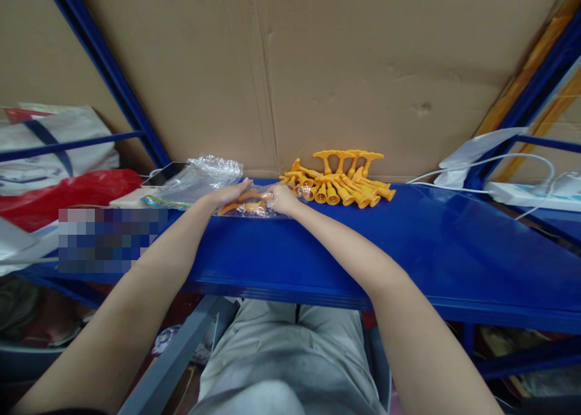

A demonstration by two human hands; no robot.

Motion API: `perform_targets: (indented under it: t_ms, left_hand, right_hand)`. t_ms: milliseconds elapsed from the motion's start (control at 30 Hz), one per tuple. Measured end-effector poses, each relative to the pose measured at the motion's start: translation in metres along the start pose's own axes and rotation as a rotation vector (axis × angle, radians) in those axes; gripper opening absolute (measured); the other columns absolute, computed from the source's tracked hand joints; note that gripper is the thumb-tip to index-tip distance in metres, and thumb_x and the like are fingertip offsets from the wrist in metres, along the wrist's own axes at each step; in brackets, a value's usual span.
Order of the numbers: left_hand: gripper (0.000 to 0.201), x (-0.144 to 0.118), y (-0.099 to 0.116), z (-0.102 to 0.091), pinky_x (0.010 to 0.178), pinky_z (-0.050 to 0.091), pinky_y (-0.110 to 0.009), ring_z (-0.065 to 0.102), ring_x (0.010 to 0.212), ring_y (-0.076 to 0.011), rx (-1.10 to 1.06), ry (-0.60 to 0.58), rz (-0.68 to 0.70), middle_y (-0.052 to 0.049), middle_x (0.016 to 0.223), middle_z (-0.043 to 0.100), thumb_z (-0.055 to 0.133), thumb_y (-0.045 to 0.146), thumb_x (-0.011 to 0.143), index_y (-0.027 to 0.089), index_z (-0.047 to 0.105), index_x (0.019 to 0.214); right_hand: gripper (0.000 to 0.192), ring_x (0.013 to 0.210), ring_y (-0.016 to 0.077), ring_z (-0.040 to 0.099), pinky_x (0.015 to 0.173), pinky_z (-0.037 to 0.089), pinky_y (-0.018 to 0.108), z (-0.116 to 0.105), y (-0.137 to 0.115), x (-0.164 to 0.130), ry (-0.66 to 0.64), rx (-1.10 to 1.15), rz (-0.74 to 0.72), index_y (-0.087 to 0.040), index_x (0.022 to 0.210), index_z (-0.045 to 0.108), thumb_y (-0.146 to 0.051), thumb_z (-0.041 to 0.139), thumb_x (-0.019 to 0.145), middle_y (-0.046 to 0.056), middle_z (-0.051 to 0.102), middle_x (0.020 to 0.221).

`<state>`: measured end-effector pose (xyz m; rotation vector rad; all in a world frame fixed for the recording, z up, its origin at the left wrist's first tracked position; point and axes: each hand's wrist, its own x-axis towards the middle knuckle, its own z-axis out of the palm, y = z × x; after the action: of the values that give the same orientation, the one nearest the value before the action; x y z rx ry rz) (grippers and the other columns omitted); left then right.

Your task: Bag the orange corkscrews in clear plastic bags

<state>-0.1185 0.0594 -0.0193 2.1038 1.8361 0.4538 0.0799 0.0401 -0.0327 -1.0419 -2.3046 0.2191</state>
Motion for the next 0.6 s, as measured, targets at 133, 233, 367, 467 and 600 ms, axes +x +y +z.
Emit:
perform_targets:
  t_ms: [133,233,367,467,600]
  left_hand:
    - [0.072,-0.003,0.004,0.000,0.097,0.049,-0.022,0.055,0.128,-0.0144,-0.135,-0.048,-0.009,0.000,0.148,0.049,-0.003,0.049,0.100,0.019,0.040,0.150]
    - [0.073,-0.001,0.004,-0.002,0.100,0.046,-0.021,0.050,0.133,-0.0137,-0.194,-0.040,0.000,-0.001,0.152,0.044,-0.003,0.050,0.100,0.018,0.039,0.150]
    - [0.076,0.001,0.005,-0.004,0.105,0.043,-0.023,0.046,0.137,-0.0151,-0.202,-0.030,0.022,-0.003,0.153,0.043,-0.004,0.051,0.099,0.017,0.041,0.150]
    - [0.078,0.000,0.007,-0.005,0.105,0.043,-0.024,0.047,0.137,-0.0172,-0.145,-0.012,0.019,-0.004,0.151,0.045,-0.004,0.053,0.099,0.017,0.045,0.148]
    - [0.074,-0.002,0.010,-0.006,0.106,0.042,-0.024,0.047,0.136,-0.0167,-0.173,-0.019,0.025,-0.007,0.151,0.045,0.000,0.049,0.100,0.014,0.046,0.147]
  right_hand:
    - [0.025,0.091,0.0241,0.067,0.085,0.050,0.035,0.004,-0.002,-0.003,0.080,0.027,0.091,-0.011,0.093,0.073,-0.012,0.051,0.080,0.013,0.074,0.097]
    - [0.030,0.101,0.0250,0.065,0.092,0.049,0.037,0.006,-0.002,-0.007,0.136,0.090,0.118,-0.011,0.105,0.070,-0.010,0.054,0.080,0.015,0.072,0.108]
    - [0.038,0.103,0.0235,0.064,0.090,0.051,0.037,0.012,0.002,-0.012,0.198,0.156,0.194,-0.011,0.113,0.064,-0.007,0.054,0.076,0.017,0.065,0.121]
    - [0.040,0.098,0.0221,0.065,0.087,0.052,0.035,0.016,0.003,-0.013,0.192,0.186,0.224,-0.010,0.113,0.063,-0.006,0.055,0.074,0.017,0.063,0.121]
    - [0.037,0.094,0.0217,0.064,0.085,0.052,0.035,0.017,0.005,-0.012,0.206,0.204,0.235,-0.010,0.108,0.064,-0.005,0.056,0.073,0.016,0.066,0.115]
